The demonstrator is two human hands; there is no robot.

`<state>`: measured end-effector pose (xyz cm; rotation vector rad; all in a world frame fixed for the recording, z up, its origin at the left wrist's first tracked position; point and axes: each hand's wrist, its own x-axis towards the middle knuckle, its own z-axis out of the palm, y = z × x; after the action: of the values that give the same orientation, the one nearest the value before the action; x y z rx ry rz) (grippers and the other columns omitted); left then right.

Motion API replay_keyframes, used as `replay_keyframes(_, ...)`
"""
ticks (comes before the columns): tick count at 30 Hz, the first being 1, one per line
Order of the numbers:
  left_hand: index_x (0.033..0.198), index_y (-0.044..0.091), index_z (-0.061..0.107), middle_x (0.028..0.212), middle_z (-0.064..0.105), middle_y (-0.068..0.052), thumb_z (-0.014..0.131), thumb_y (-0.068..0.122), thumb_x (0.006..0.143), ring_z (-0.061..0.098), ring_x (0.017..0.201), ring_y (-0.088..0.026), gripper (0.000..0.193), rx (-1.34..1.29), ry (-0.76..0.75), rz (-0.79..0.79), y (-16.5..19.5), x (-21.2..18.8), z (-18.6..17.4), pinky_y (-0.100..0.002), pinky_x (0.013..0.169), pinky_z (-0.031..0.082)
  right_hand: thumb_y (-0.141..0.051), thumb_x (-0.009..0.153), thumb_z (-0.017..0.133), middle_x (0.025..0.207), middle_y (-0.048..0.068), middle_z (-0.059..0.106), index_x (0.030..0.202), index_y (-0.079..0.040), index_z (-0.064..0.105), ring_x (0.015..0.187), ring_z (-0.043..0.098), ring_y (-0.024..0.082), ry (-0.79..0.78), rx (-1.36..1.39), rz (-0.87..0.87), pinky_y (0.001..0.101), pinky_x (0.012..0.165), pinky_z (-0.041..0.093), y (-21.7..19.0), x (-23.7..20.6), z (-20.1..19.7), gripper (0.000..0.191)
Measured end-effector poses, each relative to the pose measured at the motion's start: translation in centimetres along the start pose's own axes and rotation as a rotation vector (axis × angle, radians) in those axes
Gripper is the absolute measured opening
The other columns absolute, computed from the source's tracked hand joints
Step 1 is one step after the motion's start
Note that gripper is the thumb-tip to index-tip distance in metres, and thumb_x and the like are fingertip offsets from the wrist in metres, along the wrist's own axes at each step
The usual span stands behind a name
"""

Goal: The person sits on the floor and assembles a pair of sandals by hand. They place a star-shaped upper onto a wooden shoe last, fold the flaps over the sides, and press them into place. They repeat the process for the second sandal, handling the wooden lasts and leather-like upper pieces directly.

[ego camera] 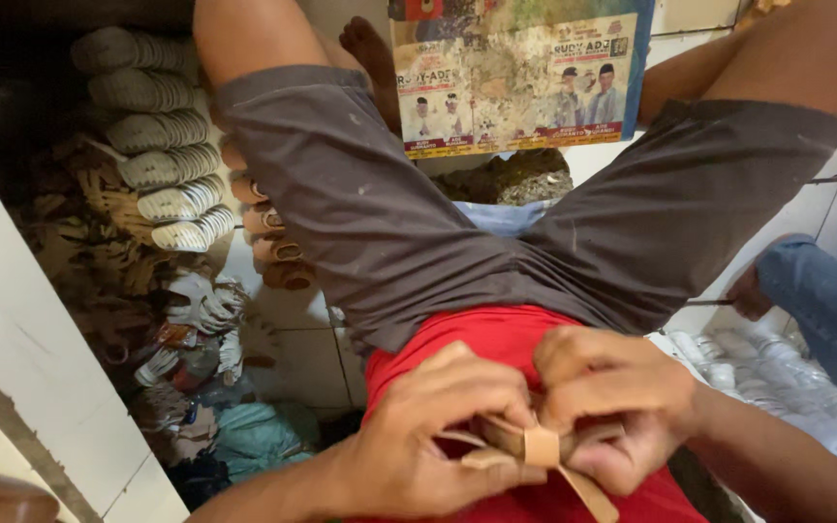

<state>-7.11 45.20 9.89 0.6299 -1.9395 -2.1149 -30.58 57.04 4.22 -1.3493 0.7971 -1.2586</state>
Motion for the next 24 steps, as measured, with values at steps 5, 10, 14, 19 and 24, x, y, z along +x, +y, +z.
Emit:
replay_keyframes(5,0.112,0.007,0.064,0.109,0.069,-0.005,0.090,0.016,0.085,0.066,0.098,-0.020,0.039,-0.079,0.095,-0.061,-0.2,0.9,0.1,-0.030,0.091,0.052,-0.024,0.096,0.079,0.103,0.011,0.068,0.108,-0.002,0.070,0.093,0.067,0.024,-0.010,0.222,0.343,0.0351,0.085,0.056,1.1,-0.7,-0.9,0.027)
replay_keyframes(10,0.127,0.004,0.059,0.109,0.069,-0.003,0.083,0.014,0.087,0.067,0.100,-0.011,0.048,-0.422,0.215,-0.273,-1.8,0.8,0.6,-0.027,0.091,0.055,-0.045,0.084,0.086,0.107,0.015,0.065,0.130,0.002,0.064,0.097,0.061,0.022,0.359,0.824,0.536,0.0357,0.087,0.050,3.0,-1.0,-0.1,0.069)
replay_keyframes(14,0.126,-0.003,0.063,0.111,0.071,-0.009,0.081,0.005,0.087,0.066,0.101,-0.014,0.044,-0.638,0.334,-0.390,-3.9,-0.1,0.4,-0.029,0.090,0.054,-0.035,0.082,0.085,0.113,0.012,0.065,0.135,0.001,0.061,0.102,0.063,0.020,0.384,0.700,0.537,0.0342,0.088,0.051,3.1,-0.4,0.5,0.068)
replay_keyframes(19,0.125,-0.006,0.063,0.115,0.073,-0.014,0.079,0.001,0.085,0.068,0.105,-0.018,0.044,-0.722,0.452,-0.383,-5.9,-1.1,0.3,-0.031,0.094,0.054,-0.010,0.093,0.076,0.107,0.013,0.071,0.108,0.006,0.076,0.093,0.069,0.018,0.390,0.394,0.622,0.0312,0.080,0.057,2.8,1.5,0.4,0.022)
replay_keyframes(24,0.126,-0.008,0.064,0.116,0.073,-0.015,0.079,0.001,0.084,0.068,0.105,-0.019,0.045,-0.727,0.461,-0.350,-6.6,-1.5,0.5,-0.032,0.096,0.054,-0.006,0.094,0.072,0.098,0.012,0.073,0.099,0.006,0.077,0.088,0.070,0.017,0.358,0.348,0.617,0.0299,0.078,0.058,3.3,2.0,0.0,0.013)
